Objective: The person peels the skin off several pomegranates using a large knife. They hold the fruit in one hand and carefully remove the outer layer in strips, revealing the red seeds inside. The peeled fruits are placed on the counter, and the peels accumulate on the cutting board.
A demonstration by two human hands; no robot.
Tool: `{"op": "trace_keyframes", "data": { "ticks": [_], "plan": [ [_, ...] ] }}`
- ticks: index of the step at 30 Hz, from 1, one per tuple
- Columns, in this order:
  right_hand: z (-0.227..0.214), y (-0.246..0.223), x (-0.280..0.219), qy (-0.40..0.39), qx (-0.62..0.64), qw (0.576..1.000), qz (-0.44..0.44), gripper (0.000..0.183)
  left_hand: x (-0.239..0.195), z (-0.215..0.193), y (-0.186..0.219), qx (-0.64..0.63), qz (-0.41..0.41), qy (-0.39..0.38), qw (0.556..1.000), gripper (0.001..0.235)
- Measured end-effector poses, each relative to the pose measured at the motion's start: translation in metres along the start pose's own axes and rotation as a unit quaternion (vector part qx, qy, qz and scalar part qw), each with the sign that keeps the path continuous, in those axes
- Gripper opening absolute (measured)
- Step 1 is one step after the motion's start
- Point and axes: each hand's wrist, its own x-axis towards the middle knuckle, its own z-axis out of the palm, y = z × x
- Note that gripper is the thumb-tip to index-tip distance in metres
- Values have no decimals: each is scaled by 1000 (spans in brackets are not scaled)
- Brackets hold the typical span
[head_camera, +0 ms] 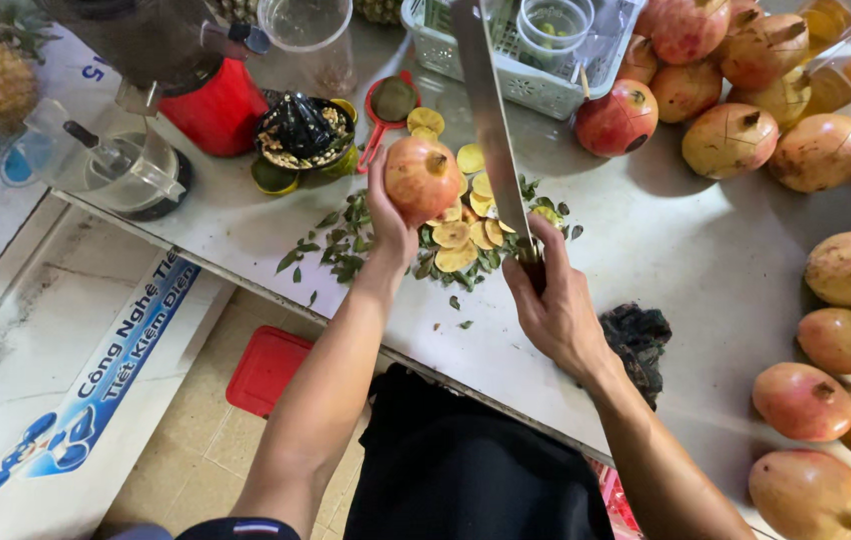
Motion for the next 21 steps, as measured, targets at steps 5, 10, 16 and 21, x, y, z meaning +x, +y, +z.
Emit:
{"op": "trace_keyframes", "data": {
  "ticks": [5,10,16,21],
  "plan": [
    [0,-23,0,-29,-41,999,13,39,5,22,-1,-49,-14,-49,998,57],
    [2,-26,-2,-32,-51,998,33,39,2,31,-4,-39,-6,-98,994,52],
    [-3,-26,-1,-31,-70,997,16,38,1,38,-4,-70,34,-57,995,45],
    [-6,-27,10,-16,-59,998,-21,37,-6,35,-14,-4,93,-52,994,42]
  ]
}}
